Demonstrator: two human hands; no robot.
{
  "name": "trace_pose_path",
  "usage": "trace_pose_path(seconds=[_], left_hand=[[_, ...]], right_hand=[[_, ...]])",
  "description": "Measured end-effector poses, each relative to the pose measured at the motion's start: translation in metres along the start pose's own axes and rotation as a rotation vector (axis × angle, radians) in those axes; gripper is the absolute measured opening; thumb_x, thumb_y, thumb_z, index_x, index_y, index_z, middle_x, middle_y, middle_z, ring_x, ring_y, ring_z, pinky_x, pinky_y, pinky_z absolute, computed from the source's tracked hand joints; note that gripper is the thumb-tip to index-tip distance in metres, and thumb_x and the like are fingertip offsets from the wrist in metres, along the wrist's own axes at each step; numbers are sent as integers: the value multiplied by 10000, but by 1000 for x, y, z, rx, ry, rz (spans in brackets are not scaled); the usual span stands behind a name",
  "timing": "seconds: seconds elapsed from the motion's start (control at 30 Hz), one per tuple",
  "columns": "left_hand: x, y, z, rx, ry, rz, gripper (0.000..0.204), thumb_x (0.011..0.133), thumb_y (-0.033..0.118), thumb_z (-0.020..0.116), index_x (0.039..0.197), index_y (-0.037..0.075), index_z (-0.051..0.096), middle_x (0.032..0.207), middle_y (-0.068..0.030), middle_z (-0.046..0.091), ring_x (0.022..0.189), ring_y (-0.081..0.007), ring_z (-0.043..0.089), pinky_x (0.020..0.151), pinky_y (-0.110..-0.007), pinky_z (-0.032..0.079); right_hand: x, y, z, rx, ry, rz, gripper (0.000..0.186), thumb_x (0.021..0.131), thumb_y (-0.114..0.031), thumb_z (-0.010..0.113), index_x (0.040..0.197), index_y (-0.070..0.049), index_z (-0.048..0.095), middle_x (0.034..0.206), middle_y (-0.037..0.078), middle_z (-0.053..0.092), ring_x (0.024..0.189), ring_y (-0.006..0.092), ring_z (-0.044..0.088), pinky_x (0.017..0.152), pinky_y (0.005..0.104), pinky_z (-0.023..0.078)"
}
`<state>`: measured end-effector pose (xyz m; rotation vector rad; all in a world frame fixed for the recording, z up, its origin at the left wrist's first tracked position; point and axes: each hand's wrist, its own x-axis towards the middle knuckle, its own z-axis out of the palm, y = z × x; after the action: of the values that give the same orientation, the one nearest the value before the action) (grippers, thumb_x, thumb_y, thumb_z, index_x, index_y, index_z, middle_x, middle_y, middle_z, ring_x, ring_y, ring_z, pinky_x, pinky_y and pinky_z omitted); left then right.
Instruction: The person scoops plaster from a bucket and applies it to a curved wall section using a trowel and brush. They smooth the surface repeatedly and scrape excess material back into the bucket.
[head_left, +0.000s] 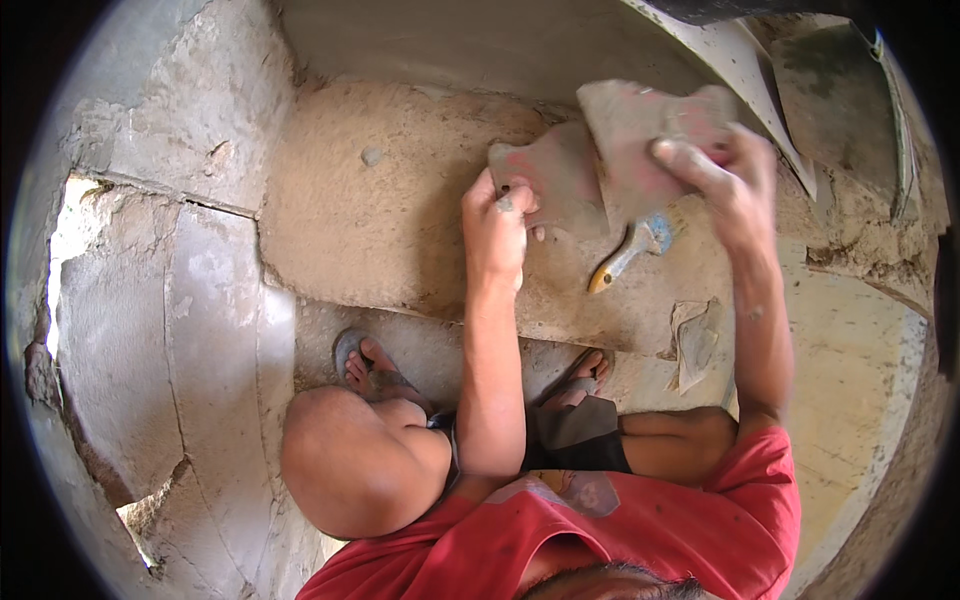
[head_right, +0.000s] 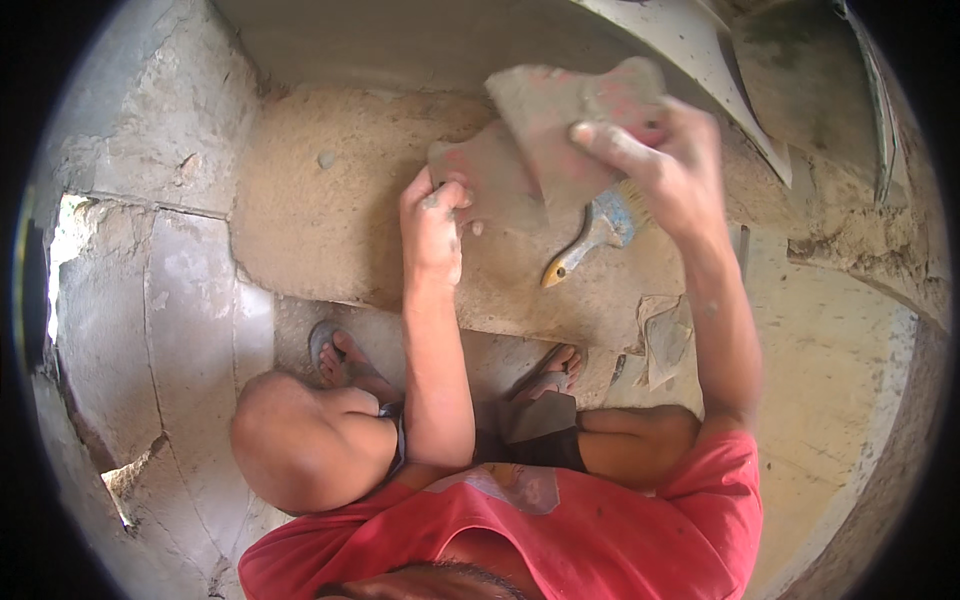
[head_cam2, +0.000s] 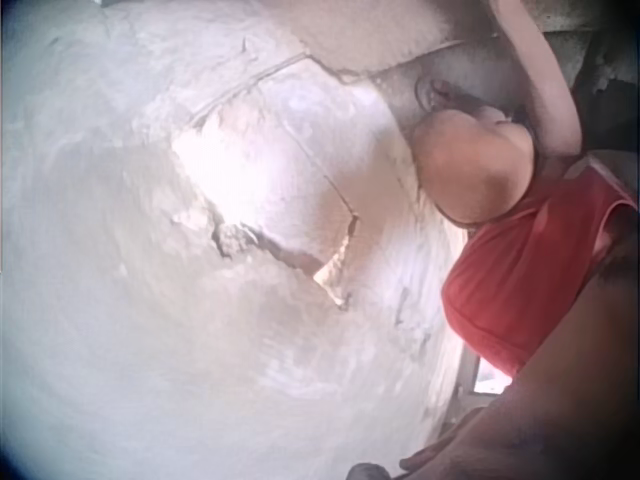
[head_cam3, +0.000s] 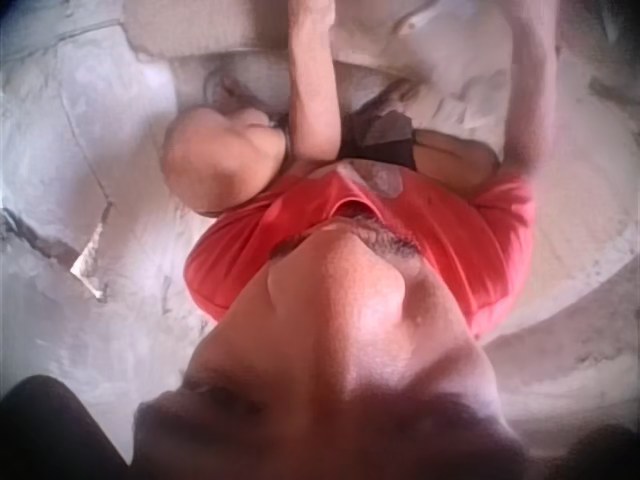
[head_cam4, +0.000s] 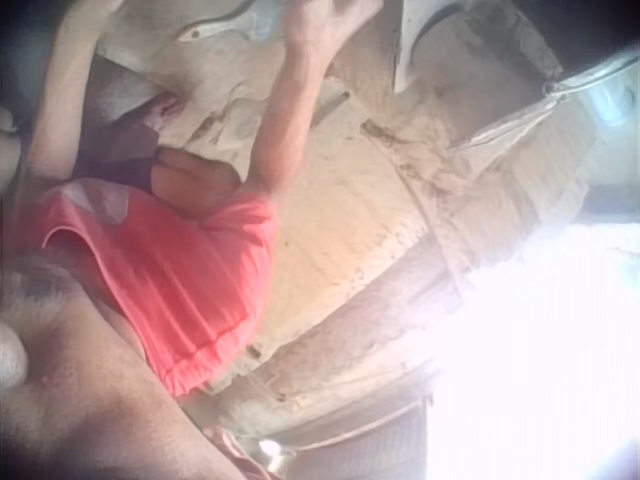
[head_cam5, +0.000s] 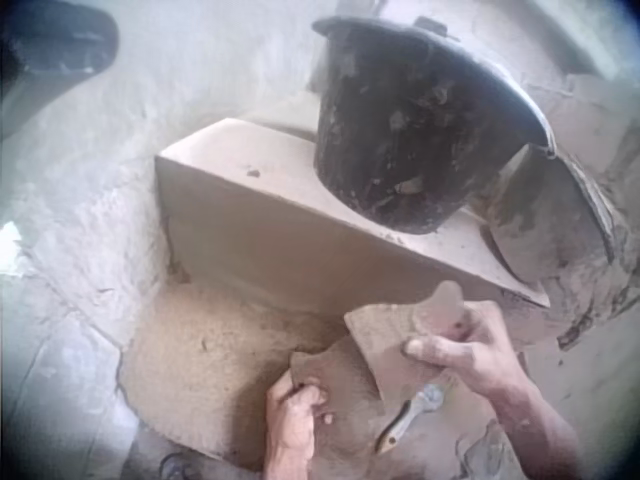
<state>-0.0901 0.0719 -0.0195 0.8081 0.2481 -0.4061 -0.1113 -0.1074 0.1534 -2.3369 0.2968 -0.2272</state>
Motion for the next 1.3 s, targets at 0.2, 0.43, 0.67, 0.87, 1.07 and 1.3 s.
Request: trace_pose_path(seconds=[0.2, 0.43, 0.67, 0.87, 1.07, 1.3], left_hand=[[-12, -3, -2, -93, -157, -234, 284, 797, 75, 581, 1063, 81, 680, 921, -2, 653, 755, -141, 635, 587, -303, 451], [-13, -6, -3, -198, -148, -254, 400, 805, 54, 601, 1196, 50, 684, 991, -1, 676, 817, -161, 686, 555, -287, 461], [-11, -1, 4, -86, 4, 74, 284, 864, 34, 584, 1134, 38, 673, 996, -35, 643, 823, -146, 627, 574, -327, 476], [-16, -17, 14, 135, -101, 185, 209, 893, 13, 550, 1064, 43, 667, 921, -8, 646, 774, -98, 590, 567, -301, 476], [-26, -6, 10, 346, -12, 66, 184, 960, 26, 546, 1090, 25, 676, 908, -23, 640, 722, -104, 570, 563, -290, 464], [-20, -3, 1, 320, 106, 132, 171, 1015, 56, 545, 1112, 4, 677, 890, -35, 624, 716, -120, 567, 558, -302, 450]], right_hand=[[-9, 104, 34, 731, -330, 522, 471, 893, -143, 874, 1269, 35, 655, 1053, 135, 776, 838, 199, 790, 706, 340, 687], [-35, 141, -4, 744, -308, 333, 388, 916, -135, 867, 1218, 40, 697, 1014, 86, 780, 868, 189, 775, 737, 328, 634], [-51, 110, -28, -480, 69, -847, 257, 764, -155, 863, 992, -131, 746, 794, 39, 652, 695, 220, 648, 566, 341, 544], [-45, 90, 13, -788, 102, -971, 273, 786, -194, 840, 811, -148, 573, 800, 16, 558, 680, 182, 618, 507, 359, 516], [-8, 112, 17, -726, 200, -762, 167, 813, -114, 798, 898, -109, 653, 850, 38, 609, 767, 241, 676, 580, 387, 561], [21, 129, 24, -746, 263, -688, 147, 838, -73, 784, 945, -82, 683, 863, 77, 635, 759, 304, 679, 625, 422, 568]])
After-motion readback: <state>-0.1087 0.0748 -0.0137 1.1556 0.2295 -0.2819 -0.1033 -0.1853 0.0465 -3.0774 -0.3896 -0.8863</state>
